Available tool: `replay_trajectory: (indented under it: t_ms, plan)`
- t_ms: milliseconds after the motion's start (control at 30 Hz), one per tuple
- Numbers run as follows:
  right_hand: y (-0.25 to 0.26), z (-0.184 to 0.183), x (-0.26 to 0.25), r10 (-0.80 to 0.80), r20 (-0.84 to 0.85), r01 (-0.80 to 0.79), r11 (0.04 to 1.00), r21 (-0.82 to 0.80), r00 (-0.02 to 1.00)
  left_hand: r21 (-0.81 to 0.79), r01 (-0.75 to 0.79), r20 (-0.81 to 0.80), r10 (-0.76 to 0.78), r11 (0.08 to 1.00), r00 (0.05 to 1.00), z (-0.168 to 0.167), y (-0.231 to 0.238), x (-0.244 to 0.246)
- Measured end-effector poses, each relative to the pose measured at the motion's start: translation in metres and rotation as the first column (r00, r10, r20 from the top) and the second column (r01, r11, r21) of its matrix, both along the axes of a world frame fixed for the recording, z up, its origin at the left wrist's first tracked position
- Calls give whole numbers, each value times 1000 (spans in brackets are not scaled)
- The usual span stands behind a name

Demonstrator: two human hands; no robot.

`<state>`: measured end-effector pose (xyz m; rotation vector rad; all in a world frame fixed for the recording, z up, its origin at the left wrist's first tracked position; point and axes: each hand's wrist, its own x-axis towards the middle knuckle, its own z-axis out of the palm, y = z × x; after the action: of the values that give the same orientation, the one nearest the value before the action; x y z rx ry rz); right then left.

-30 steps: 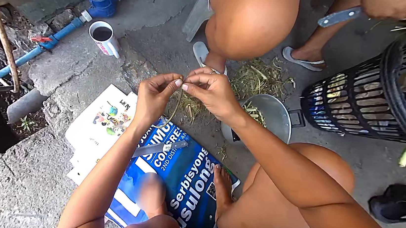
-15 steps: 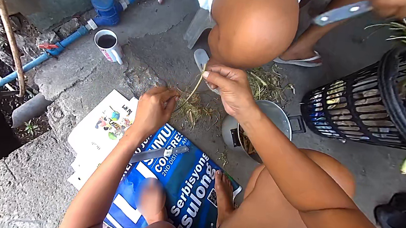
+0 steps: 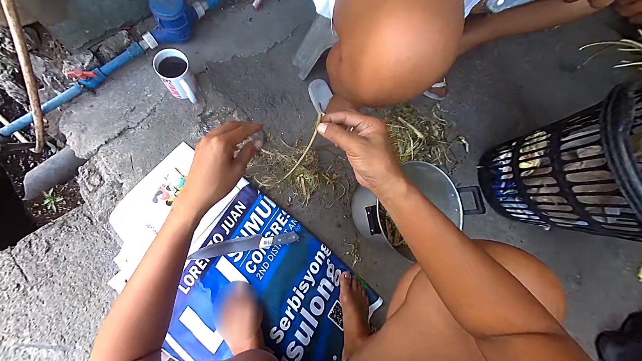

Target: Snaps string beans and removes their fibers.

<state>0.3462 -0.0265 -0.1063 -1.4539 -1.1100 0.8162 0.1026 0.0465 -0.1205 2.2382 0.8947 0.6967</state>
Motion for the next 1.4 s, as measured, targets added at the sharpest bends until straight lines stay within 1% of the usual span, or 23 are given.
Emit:
replay_trajectory:
  t_ms: [67,133,200,267,333,400,500,567,667,733,767,800,867,933,967,1033,1100,1167,1200,1267,1333,1400]
  plan:
    - [-5,0,-2,87,54,-87,996,9,995,-119,68,185,-45,991,982,1,-9,15]
    - [-15,-1,-1,187,152,-189,982,0,971,-182,125,330,-59,975,942,-9,-17,38]
    - [-9,-8,-2,206,188,-216,976,31,960,-234,145,400,-41,961,916,-17,-17,52]
    - [-6,-15,-4,185,236,-203,978,54,954,-293,121,396,5,949,918,-17,-20,55]
    - [-4,-12,-7,142,347,-175,982,67,927,-305,69,330,38,950,943,-10,-21,52]
    - [-2,-6,-10,106,471,-170,981,97,876,-261,19,222,41,965,974,-5,-21,48]
    - [-3,-4,-11,108,563,-213,969,125,819,-188,-22,110,43,982,993,-1,-26,46]
    - [-5,-4,-12,97,628,-240,959,148,772,-170,-20,78,34,985,996,-3,-27,47]
    - [-5,-7,-10,-2,764,-230,953,198,646,-130,-27,53,34,991,998,-9,-25,52]
    - [-6,-4,-5,-53,783,-213,949,232,620,-90,-6,43,10,996,999,-13,-22,54]
    - [-7,0,-1,-87,788,-191,949,252,610,-70,13,12,-12,997,1000,-17,-19,54]
    - [-8,6,3,-112,789,-171,949,266,604,-62,30,-46,-33,998,998,-21,-16,54]
    - [-13,21,13,-148,794,-137,951,278,589,-79,46,-244,-64,996,968,-31,-9,55]
    - [-20,38,19,-131,808,-116,964,239,575,-128,47,-465,-101,991,879,-42,-9,54]
    - [-24,45,21,-114,814,-113,970,215,569,-164,44,-532,-126,986,837,-46,-9,55]
    - [-29,54,22,-66,820,-118,980,160,568,-204,38,-600,-155,978,785,-54,-9,58]
    - [-29,56,24,15,814,-138,987,80,580,-196,52,-593,-160,979,789,-58,-7,60]
    - [-24,47,29,119,779,-163,986,-22,616,-218,65,-594,-185,974,783,-61,-3,63]
    - [-22,39,32,170,751,-167,983,-80,638,-227,63,-602,-191,972,775,-68,-2,64]
    - [-19,27,39,263,692,-158,964,-213,673,-182,50,-605,-152,982,781,-83,-2,60]
    - [-13,17,44,303,647,-154,948,-277,700,-123,43,-544,-103,992,833,-88,2,45]
    - [-11,5,46,339,607,-144,927,-346,719,-111,39,-465,-87,993,881,-87,3,32]
